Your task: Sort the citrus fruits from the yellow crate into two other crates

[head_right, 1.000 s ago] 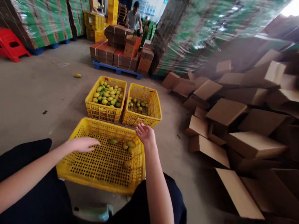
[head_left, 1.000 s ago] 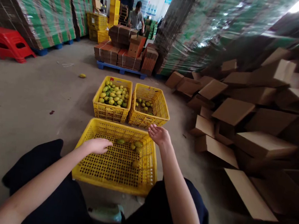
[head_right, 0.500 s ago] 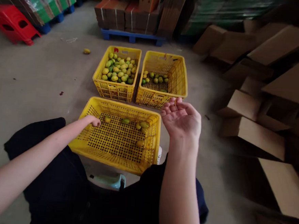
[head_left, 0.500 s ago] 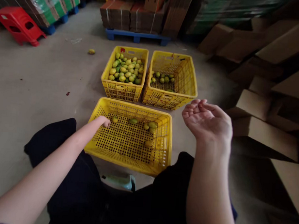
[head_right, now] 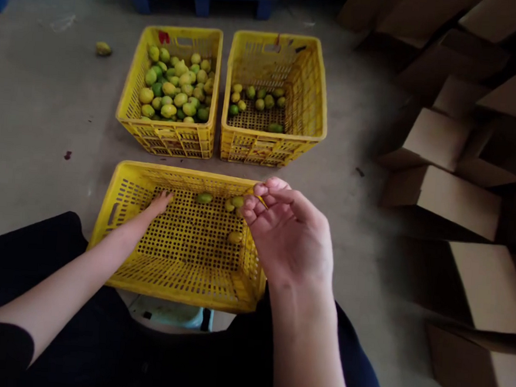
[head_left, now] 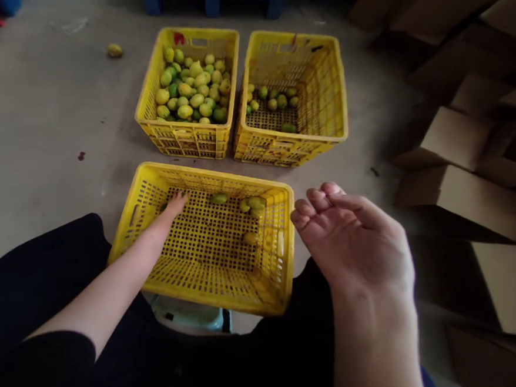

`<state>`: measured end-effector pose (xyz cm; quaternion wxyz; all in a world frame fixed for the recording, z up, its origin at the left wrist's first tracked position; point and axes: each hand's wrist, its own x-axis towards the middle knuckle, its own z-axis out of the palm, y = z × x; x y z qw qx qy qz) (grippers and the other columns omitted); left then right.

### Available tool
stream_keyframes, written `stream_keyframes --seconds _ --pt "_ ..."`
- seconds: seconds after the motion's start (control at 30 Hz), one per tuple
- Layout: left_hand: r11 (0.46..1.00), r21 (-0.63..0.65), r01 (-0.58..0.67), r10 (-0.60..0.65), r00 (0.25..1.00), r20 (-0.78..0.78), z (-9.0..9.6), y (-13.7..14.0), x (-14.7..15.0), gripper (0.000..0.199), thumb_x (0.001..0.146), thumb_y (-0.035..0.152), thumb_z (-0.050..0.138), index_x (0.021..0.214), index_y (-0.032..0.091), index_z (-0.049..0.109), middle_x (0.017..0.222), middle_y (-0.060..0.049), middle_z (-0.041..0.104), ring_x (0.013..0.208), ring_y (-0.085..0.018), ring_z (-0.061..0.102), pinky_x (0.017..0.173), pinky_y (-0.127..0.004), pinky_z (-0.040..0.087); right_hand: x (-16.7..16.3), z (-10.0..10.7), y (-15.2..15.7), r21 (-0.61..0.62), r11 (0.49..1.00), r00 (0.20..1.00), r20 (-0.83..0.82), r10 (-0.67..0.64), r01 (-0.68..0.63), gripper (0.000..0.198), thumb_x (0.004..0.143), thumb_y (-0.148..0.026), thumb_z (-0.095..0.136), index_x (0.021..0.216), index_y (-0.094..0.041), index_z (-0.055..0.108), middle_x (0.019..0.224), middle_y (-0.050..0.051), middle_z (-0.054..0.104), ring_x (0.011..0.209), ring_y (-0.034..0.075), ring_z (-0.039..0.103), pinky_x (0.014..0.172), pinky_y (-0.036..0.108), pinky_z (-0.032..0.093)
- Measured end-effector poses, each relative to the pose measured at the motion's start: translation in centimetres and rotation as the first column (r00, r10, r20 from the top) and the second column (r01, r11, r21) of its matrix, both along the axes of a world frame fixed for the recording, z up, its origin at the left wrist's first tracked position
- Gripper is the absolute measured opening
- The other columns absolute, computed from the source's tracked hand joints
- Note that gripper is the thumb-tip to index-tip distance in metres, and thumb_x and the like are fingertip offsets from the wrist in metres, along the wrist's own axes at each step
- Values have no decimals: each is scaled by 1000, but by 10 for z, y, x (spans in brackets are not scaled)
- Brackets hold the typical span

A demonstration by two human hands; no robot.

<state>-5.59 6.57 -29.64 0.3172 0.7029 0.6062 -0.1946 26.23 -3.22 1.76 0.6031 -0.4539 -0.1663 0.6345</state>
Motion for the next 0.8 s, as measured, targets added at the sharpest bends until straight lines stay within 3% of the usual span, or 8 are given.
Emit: stream_keyframes --seconds 0.1,0.2,0.4,0.5,0.57,0.63,0.7,0.8 --pt "996 20 -92 90 994 56 13 -5 8 63 79 18 62 138 13 41 149 -28 30 136 -44 34 107 -57 26 4 -5 2 11 1000 1000 11 8 -8 7 71 -18 62 70 -24 64 70 0 59 65 14 58 66 30 52" --pt "990 -32 -135 138 966 219 39 -8 14 57 81 26 63 134 12 46 141 -25 45 127 -39 46 104 -51 35 4 -9 6 12 999 999 -24 31 -30 5 70 -17 61 70 -22 62 69 -1 58 63 13 57 64 29 51" --pt "967 -185 -175 253 750 611 132 11 29 47 82 41 65 123 19 55 116 -11 67 98 -22 65 84 -33 51 -15 -14 14 -76 997 993 -119 -19 10 8 65 -13 55 70 -19 57 65 -2 58 57 10 54 57 24 48" --pt "860 -453 -235 508 308 804 201 11 38 41 79 42 67 112 17 60 97 -9 71 81 -20 67 74 -32 53 -28 -20 16 -106 994 991 -134 -4 -11 10 64 -12 54 71 -19 54 63 -3 56 54 9 54 54 22 47" --pt "781 -605 -154 616 25 788 247 -4 38 39 84 45 58 108 15 62 92 -9 71 82 -22 69 74 -35 55 -33 -27 16 -122 992 991 -135 11 -27 12 62 -12 54 71 -19 53 62 -3 56 53 9 54 52 21 47" --pt "709 -701 -79 683 -169 710 284 -27 34 48 87 51 48 108 11 63 84 -10 70 85 -25 70 78 -41 57 -35 -34 17 -151 988 992 -124 15 -34 14 60 -12 55 72 -19 54 62 -3 57 52 9 54 51 21 47" --pt "627 -776 -60 721 -332 608 306 -50 28 52 88 53 45 111 9 62 82 -11 70 89 -27 70 80 -43 57 -36 -44 17 -187 982 996 -94 9 -26 14 60 -12 55 72 -19 54 61 -2 58 51 9 54 50 20 47" --pt "511 -858 -58 686 -574 447 313 -68 18 44 88 45 44 110 12 61 86 -9 70 91 -24 70 78 -38 59 -41 -68 14 -247 968 998 50 50 -37 8 63 -15 55 69 -20 53 59 -2 57 51 10 53 49 21 48"
